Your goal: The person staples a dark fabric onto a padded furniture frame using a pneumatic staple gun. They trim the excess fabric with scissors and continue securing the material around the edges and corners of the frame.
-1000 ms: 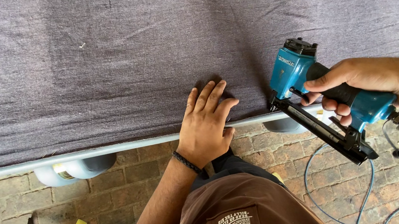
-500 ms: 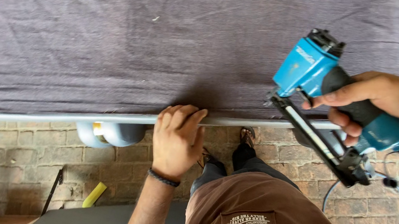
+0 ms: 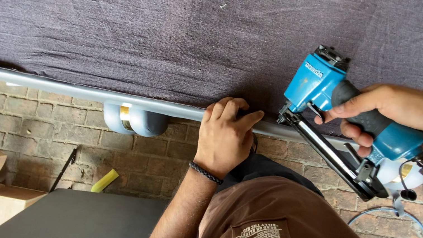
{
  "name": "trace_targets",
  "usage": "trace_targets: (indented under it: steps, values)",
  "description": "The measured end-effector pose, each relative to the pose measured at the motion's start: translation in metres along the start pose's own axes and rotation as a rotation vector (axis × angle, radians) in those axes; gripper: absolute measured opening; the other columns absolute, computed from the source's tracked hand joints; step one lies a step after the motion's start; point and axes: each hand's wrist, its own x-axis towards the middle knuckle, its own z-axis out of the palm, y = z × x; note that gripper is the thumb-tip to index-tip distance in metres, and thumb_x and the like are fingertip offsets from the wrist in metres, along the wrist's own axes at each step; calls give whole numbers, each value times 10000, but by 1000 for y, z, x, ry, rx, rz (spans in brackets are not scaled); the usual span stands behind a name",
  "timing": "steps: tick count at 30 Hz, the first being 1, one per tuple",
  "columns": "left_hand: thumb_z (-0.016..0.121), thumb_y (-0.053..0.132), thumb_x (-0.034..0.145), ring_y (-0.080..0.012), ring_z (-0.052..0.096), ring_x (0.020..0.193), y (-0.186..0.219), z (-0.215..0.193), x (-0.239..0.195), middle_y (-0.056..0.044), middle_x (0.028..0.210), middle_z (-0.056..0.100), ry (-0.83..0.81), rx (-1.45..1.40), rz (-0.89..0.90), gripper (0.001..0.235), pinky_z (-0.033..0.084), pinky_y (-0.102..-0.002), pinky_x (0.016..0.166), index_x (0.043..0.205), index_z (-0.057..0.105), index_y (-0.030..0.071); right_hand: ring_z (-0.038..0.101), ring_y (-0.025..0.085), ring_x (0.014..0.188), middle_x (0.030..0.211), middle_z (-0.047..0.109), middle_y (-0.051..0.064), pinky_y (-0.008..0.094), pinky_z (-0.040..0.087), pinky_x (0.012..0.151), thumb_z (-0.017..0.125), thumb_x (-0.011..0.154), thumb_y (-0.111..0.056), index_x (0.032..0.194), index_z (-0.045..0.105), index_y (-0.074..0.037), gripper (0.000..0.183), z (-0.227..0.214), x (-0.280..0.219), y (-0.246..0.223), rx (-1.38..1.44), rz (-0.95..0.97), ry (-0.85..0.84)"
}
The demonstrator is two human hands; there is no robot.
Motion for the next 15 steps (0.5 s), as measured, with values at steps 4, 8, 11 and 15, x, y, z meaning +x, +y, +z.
trace_targets:
  steps: [4,8,11,15]
  values:
    - [746,110,785,-271,553,1210,3,-5,8,-72,1197,606,-46,5,-52,375,433,-449,1033,1125,794,261,630,287,549,613,541,78,444,535,568,645,918,-398,1316,632,-44,534,-12,-3,-6,-129,94,52]
    - [756,121,806,-267,539,1253,4,-8,10,-76,1236,600,-45,-18,-65,369,431,-444,1047,1142,791,267,651,283,556,605,526,65,444,542,564,641,916,-406,1317,640,-51,536,-14,-3,-8,-116,143,16]
    - [755,115,765,-277,532,1246,4,-8,9,-74,1229,601,-68,-31,-90,382,429,-457,1018,1119,797,253,666,282,566,613,544,60,429,537,566,676,931,-410,1298,653,-37,524,-14,-2,-8,-150,149,12]
    - [744,116,815,-285,551,1304,1,-10,6,-75,1271,619,-54,-42,-78,386,408,-489,1105,1186,767,219,644,270,538,593,534,57,403,498,546,659,892,-391,1279,647,-24,533,-14,-1,-9,-98,108,-54]
